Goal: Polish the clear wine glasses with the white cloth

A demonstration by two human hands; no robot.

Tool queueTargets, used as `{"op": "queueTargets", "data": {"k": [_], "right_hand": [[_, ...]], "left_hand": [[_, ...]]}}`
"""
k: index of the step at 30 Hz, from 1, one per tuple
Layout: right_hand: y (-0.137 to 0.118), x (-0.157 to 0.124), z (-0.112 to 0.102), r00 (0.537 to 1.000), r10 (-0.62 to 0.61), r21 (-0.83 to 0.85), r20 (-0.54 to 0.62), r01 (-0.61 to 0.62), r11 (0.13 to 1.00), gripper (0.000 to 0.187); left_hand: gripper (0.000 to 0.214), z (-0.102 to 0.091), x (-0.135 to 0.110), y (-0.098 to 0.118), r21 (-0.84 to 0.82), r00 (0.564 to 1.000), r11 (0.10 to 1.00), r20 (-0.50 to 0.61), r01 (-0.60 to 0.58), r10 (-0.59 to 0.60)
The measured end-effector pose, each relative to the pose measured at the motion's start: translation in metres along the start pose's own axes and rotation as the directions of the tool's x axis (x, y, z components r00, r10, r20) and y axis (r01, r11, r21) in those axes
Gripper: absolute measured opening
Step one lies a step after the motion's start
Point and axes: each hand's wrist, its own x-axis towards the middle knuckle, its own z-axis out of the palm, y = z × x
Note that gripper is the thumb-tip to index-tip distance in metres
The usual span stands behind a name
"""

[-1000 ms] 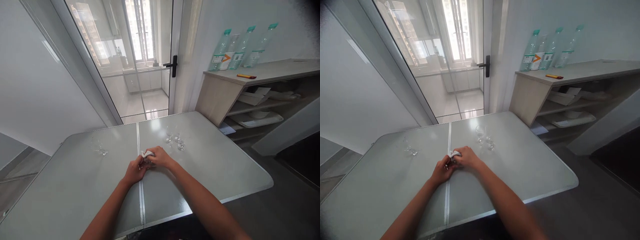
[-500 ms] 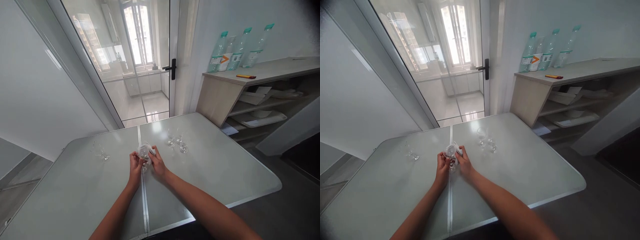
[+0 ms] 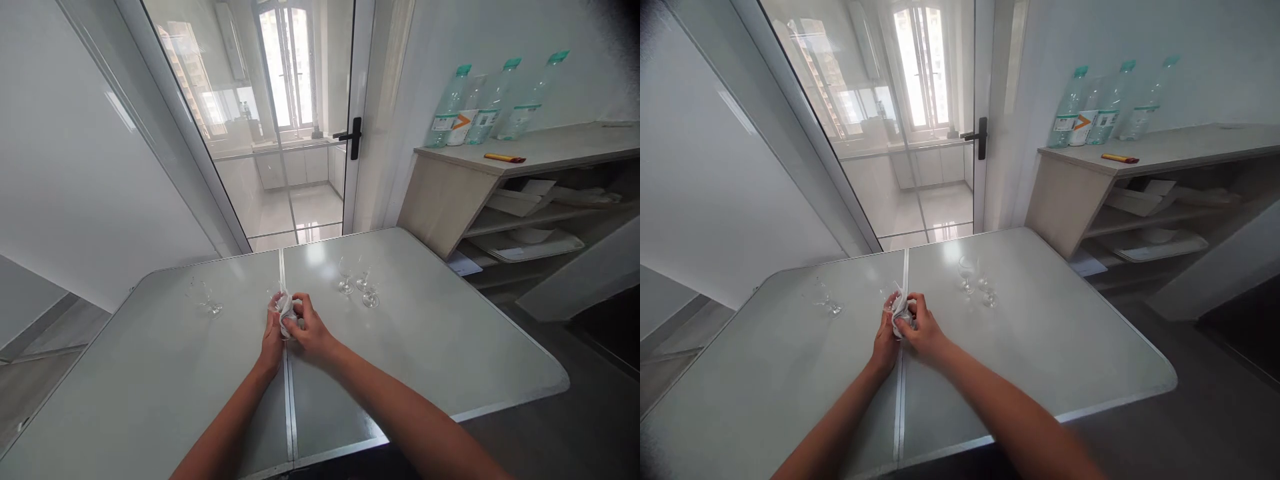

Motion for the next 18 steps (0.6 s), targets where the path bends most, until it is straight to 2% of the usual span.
{"op": "queueTargets", "data": {"k": [2,3,5,7,8,10,12,14,15,16,18], "right_hand": [[0.0,-0.001,-0.001,1.0,0.027,-0.09,-0.005,-0.027,0.996,0.04],[0.0,-0.001,-0.001,1.0,0.028,-0.148,-0.009,-0.029,0.989,0.039],[0.001,-0.001,-0.001,1.0,0.011,-0.232,-0.001,-0.011,0.973,0.041],[0.003,0.0,-0.001,1.0,0.011,-0.228,0.008,-0.009,0.974,0.041],[0.003,0.0,-0.002,0.999,0.038,-0.179,0.009,-0.036,0.983,0.038],[0.002,0.003,-0.004,0.987,0.152,0.03,0.062,-0.154,0.988,0.033],[0.001,0.005,-0.009,0.94,0.264,0.291,0.216,-0.32,0.902,0.038],[-0.002,0.006,-0.014,0.886,0.295,0.457,0.359,-0.442,0.772,0.043],[-0.003,0.007,-0.016,0.872,0.293,0.484,0.392,-0.466,0.74,0.044],[-0.004,0.007,-0.018,0.873,0.288,0.48,0.393,-0.462,0.746,0.043],[-0.006,0.006,-0.018,0.908,0.259,0.358,0.329,-0.374,0.855,0.038]], "left_hand": [[0.06,0.0,0.0,0.001,-0.06,0.999,0.998,0.036,0.033,-0.031],[0.058,0.0,0.0,0.001,-0.071,0.999,0.997,0.021,0.032,-0.031],[0.053,-0.002,0.003,0.002,-0.052,0.999,0.999,-0.052,0.003,-0.006],[0.049,-0.004,0.006,0.004,-0.026,0.993,0.999,-0.114,-0.038,0.035],[0.048,-0.004,0.008,0.005,-0.031,0.992,0.998,-0.121,-0.048,0.044],[0.05,-0.005,0.009,0.01,-0.082,0.995,0.996,-0.095,-0.037,0.03],[0.054,-0.004,0.009,0.015,-0.154,0.999,0.988,-0.043,0.006,-0.013],[0.058,-0.003,0.007,0.019,-0.195,0.999,0.98,-0.006,0.043,-0.045],[0.059,-0.002,0.006,0.02,-0.204,0.999,0.978,0.0,0.048,-0.049],[0.059,-0.002,0.006,0.02,-0.207,0.999,0.978,-0.004,0.041,-0.043],[0.055,-0.003,0.006,0.019,-0.188,1.0,0.982,-0.029,0.003,-0.009]]}}
